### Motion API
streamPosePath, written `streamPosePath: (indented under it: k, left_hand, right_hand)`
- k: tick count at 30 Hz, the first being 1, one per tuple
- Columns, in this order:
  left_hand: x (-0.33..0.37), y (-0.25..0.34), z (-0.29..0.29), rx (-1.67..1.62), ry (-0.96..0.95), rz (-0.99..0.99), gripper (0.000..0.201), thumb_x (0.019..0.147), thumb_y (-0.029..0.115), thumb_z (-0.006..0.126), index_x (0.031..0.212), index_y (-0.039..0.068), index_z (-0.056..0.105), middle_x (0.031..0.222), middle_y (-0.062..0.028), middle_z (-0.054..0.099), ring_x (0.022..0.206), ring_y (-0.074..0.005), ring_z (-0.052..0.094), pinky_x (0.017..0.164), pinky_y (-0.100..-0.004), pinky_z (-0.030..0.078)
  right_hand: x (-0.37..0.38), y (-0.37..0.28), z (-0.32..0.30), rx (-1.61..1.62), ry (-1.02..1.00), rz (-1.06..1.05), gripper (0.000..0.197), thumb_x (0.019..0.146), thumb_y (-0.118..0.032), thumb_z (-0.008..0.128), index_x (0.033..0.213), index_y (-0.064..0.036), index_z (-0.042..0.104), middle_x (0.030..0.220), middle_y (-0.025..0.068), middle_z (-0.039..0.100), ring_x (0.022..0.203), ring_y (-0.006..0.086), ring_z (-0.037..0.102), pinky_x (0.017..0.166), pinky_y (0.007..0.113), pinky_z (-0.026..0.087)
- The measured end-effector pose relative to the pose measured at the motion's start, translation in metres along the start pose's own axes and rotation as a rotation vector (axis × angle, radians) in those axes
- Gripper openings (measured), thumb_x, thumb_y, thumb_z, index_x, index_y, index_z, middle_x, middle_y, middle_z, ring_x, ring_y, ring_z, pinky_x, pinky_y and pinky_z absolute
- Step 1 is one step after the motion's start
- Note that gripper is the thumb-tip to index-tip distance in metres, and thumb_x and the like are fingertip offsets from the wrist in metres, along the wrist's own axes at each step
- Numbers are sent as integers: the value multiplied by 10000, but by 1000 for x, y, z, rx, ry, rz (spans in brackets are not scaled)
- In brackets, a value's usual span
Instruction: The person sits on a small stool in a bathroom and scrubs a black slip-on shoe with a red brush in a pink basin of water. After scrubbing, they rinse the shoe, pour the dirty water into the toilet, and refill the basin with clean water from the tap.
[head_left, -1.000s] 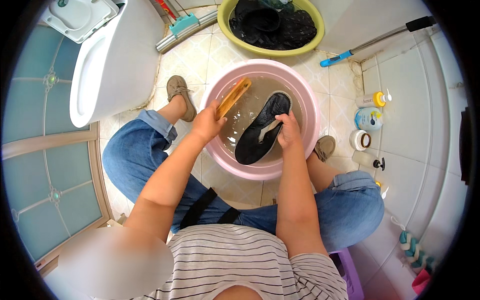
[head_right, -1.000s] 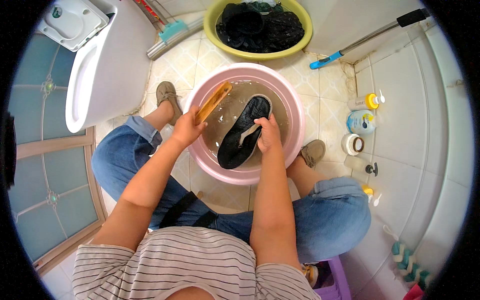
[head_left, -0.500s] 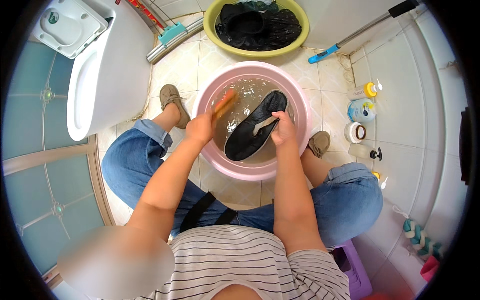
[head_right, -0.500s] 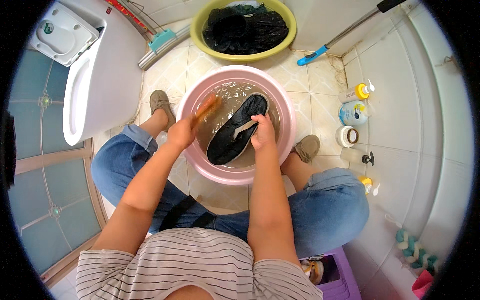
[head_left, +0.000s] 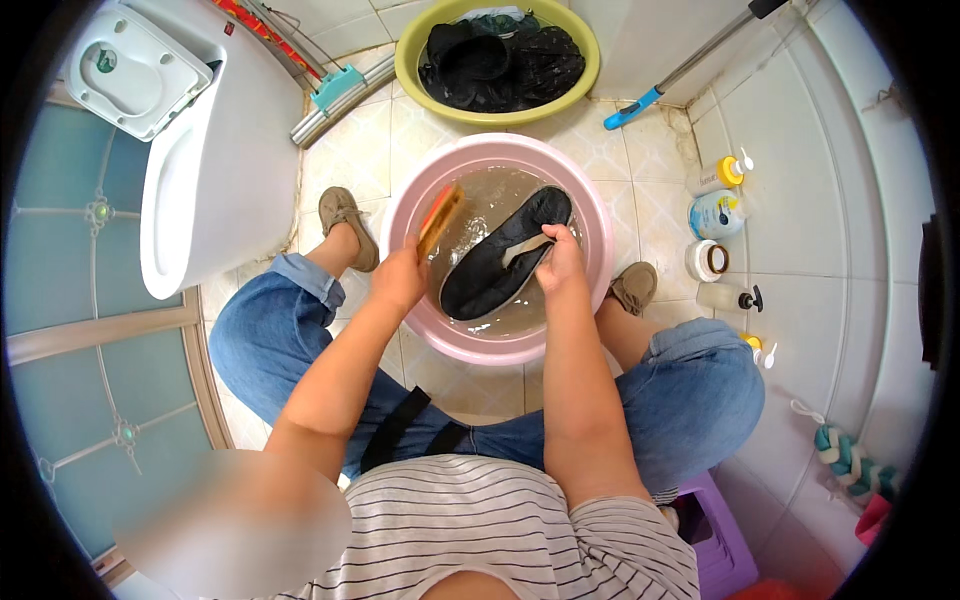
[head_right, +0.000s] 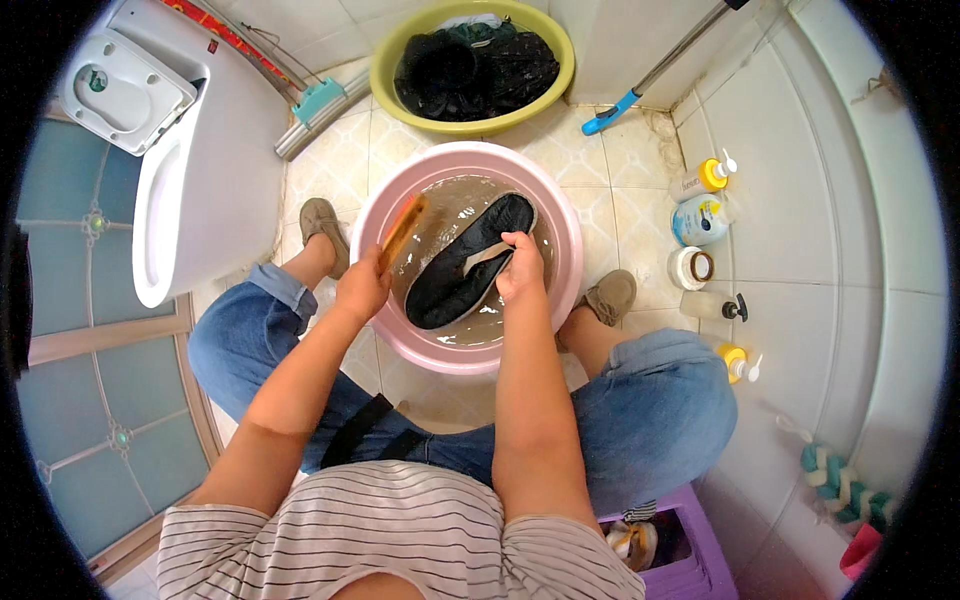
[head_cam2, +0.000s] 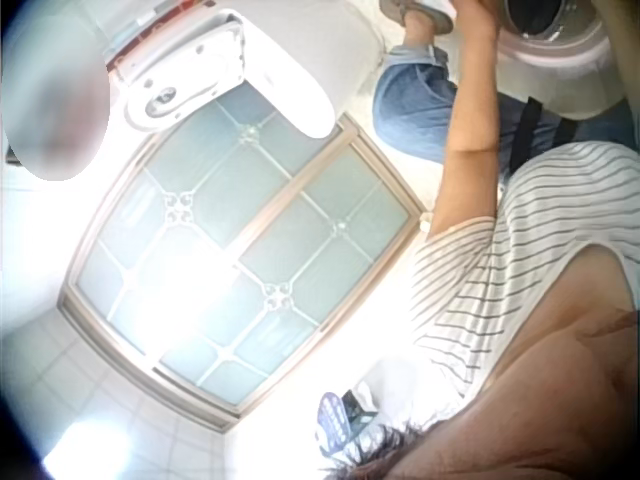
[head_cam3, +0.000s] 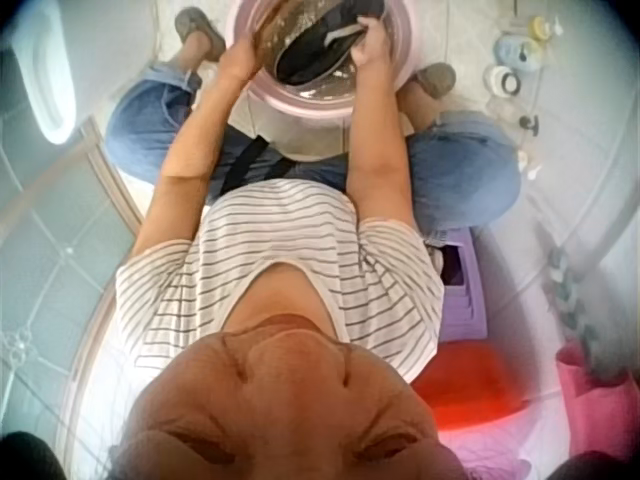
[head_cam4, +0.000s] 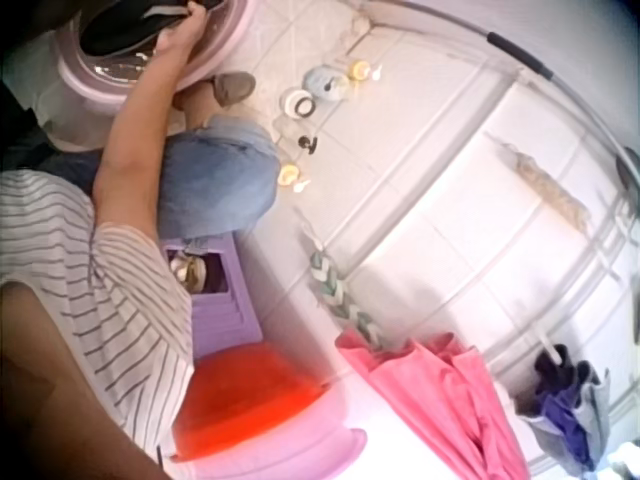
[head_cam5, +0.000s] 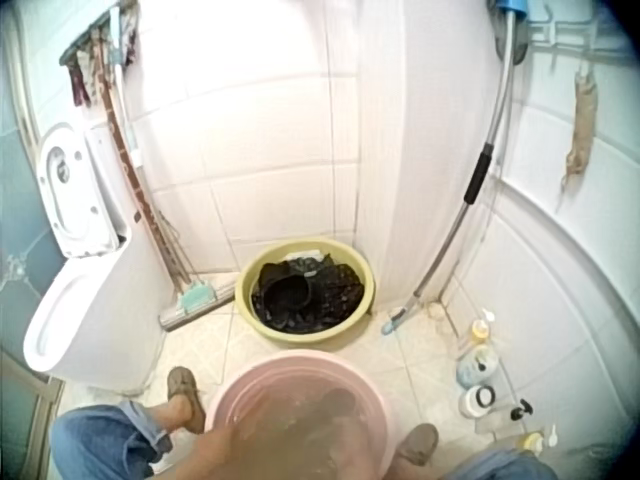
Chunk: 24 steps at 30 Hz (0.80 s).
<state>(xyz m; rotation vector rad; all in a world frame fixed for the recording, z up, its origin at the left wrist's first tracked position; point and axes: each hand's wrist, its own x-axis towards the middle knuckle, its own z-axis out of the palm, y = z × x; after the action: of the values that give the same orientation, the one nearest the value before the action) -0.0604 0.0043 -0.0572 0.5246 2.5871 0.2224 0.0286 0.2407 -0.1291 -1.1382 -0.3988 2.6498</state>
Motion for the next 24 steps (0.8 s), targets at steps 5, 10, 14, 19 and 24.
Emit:
streamPosePath:
  k: [5,10,14,19,24]
  left_hand:
    - [-13,0,-15,-151,66,40,370,823,215,614,1151,103,487,930,-181,647,886,-373,616,752,-463,485]
    - [-40,22,-89,-477,254,134,341,928,273,494,1227,111,507,995,-191,622,914,-366,596,787,-418,477]
    - [-111,-19,-167,-567,700,308,321,921,247,482,1206,105,518,917,-184,566,889,-385,545,771,-448,441]
    - [-248,-147,-177,-418,992,97,350,886,200,549,1196,43,506,955,-144,526,876,-283,529,787,-349,438]
    - [-361,-242,-7,-673,807,-653,338,816,199,653,1077,15,539,941,-133,550,846,-222,546,760,-323,451]
  right_hand:
    - [-7,4,14,34,-97,33,275,743,-63,543,1013,-26,586,1006,101,625,945,275,585,890,415,465]
    - [-6,5,22,-137,-125,-12,330,745,-98,545,1068,-41,588,1041,114,623,966,300,585,906,435,461]
    - [4,7,21,-186,-63,63,426,814,-153,486,1213,-8,518,1246,168,531,1155,347,492,1030,510,358]
    - [-3,16,38,-360,-3,1,402,878,-152,428,1230,35,482,1250,179,523,1160,344,493,1018,493,383]
    - [-7,26,43,-453,20,33,403,883,-141,413,1236,45,470,1250,201,514,1162,348,492,1015,493,393]
